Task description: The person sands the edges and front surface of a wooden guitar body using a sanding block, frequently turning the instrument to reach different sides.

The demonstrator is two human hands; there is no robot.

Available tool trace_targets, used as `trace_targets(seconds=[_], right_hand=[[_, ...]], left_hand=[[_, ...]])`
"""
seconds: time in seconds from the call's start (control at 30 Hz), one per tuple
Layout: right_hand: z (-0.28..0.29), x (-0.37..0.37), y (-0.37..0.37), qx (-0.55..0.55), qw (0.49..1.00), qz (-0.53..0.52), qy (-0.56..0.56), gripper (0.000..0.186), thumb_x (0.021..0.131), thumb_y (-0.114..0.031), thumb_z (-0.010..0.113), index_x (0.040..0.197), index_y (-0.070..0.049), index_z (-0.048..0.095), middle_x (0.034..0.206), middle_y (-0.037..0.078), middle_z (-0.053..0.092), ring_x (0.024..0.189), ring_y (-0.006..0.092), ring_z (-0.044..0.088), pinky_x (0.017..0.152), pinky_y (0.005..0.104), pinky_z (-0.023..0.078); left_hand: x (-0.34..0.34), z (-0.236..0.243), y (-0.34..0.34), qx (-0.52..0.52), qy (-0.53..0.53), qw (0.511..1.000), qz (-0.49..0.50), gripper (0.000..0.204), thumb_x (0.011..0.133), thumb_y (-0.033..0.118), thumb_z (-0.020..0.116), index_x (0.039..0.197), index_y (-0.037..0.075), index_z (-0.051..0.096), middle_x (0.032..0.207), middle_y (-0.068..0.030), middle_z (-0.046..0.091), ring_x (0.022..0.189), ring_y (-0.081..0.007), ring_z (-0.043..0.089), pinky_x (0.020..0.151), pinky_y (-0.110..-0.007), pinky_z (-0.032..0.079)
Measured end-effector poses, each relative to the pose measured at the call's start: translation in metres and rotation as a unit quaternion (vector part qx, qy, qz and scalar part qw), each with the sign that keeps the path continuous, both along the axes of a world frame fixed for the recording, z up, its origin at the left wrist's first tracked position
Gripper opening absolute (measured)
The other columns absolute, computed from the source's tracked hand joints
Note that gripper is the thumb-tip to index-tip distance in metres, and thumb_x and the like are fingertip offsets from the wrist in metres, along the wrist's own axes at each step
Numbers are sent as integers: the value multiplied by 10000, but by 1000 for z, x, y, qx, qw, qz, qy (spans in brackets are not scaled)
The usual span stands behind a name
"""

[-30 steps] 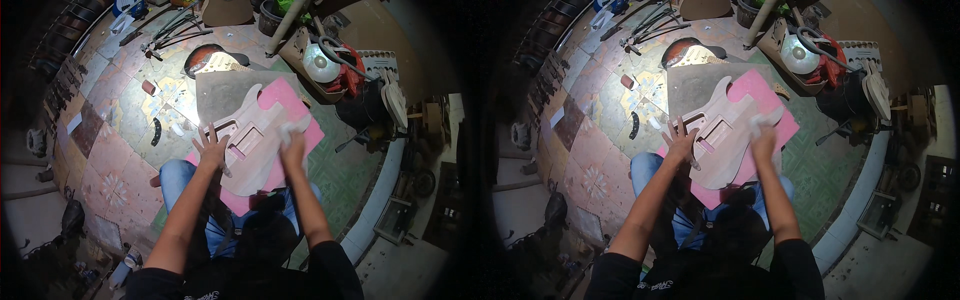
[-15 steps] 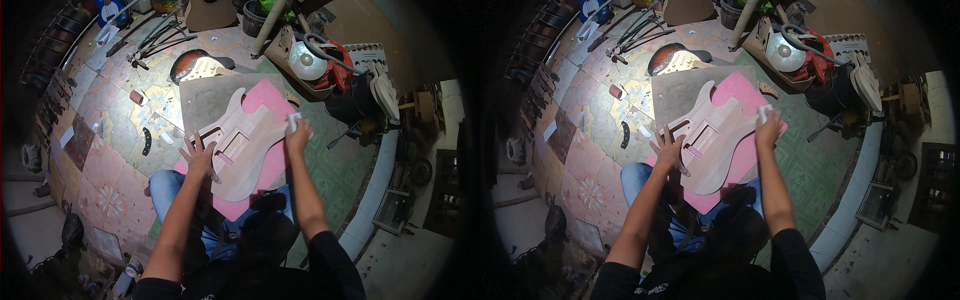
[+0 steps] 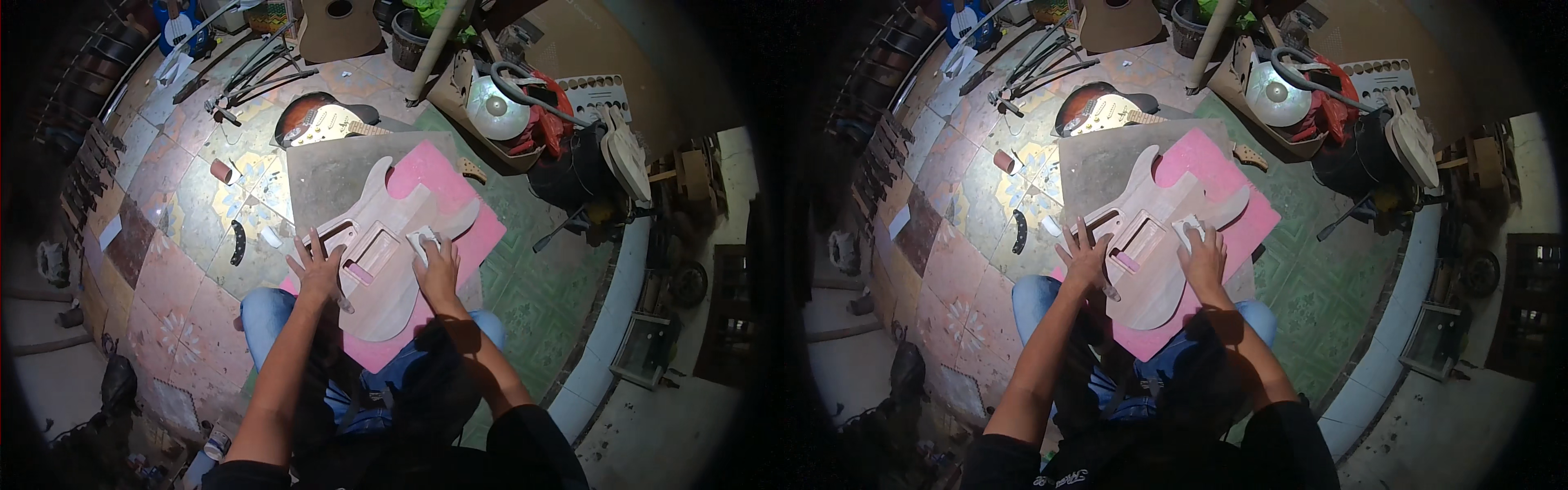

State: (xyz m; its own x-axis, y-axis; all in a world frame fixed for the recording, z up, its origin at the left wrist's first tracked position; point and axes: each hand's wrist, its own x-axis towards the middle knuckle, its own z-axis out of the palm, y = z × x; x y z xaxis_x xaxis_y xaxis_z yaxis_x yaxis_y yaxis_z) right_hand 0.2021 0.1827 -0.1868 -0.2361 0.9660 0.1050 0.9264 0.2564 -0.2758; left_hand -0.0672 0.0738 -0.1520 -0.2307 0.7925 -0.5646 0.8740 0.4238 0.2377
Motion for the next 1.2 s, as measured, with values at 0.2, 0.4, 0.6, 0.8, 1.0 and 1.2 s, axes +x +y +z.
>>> trace_targets(seconds=[0.2, 0.4, 0.6, 0.8, 1.0, 1.2], right_hand=[[36, 60, 97, 60, 995, -64, 56, 465, 788, -131, 774, 1230, -35, 668, 1280, 210, 633, 1154, 425, 584, 1014, 492, 465], [19, -23, -6, -69, 992, 106, 14, 527, 819, -252, 792, 1319, -149, 660, 1373, 146, 584, 1248, 397, 547, 1040, 545, 455], [29, 38, 84, 78, 991, -110, -1, 460, 832, -253, 781, 1256, -116, 669, 1299, 196, 612, 1215, 415, 551, 990, 556, 465], [22, -50, -61, -85, 984, 154, 37, 483, 805, -264, 805, 1267, -200, 682, 1354, 139, 589, 1230, 391, 545, 1007, 560, 453], [31, -17, 33, 2, 998, 8, 60, 494, 777, -246, 819, 1249, -167, 696, 1299, 156, 613, 1219, 387, 541, 1017, 530, 439], [-2, -27, -146, -113, 961, 251, -29, 550, 764, -290, 844, 1272, -137, 698, 1341, 189, 584, 1231, 390, 536, 1028, 517, 441]], left_hand=[[8, -6, 8, 7, -7, 1000, -11, 1451, 240, 407, 1035, 1544, 330, 403, 1695, -292, -134, 1506, -627, -138, 1104, -858, 79], [-1, -3, -2, 8, 3, 1000, 1, 1415, 237, 402, 1032, 1525, 328, 452, 1710, -267, -89, 1514, -619, -108, 1095, -869, 89], [10, -11, 0, 36, -12, 999, -10, 1416, 236, 377, 1032, 1524, 328, 448, 1707, -275, -89, 1512, -623, -107, 1093, -870, 87], [0, 1, -1, 17, -7, 1000, 0, 1385, 246, 375, 1034, 1511, 326, 471, 1711, -270, -64, 1518, -618, -88, 1099, -866, 92], [12, 13, 8, 11, -23, 1000, -2, 1363, 270, 347, 1037, 1510, 337, 471, 1713, -268, -64, 1520, -613, -91, 1117, -848, 91], [6, -22, -6, 71, 27, 997, -8, 1337, 284, 315, 1034, 1502, 329, 481, 1716, -257, -64, 1517, -619, -93, 1109, -856, 92]])
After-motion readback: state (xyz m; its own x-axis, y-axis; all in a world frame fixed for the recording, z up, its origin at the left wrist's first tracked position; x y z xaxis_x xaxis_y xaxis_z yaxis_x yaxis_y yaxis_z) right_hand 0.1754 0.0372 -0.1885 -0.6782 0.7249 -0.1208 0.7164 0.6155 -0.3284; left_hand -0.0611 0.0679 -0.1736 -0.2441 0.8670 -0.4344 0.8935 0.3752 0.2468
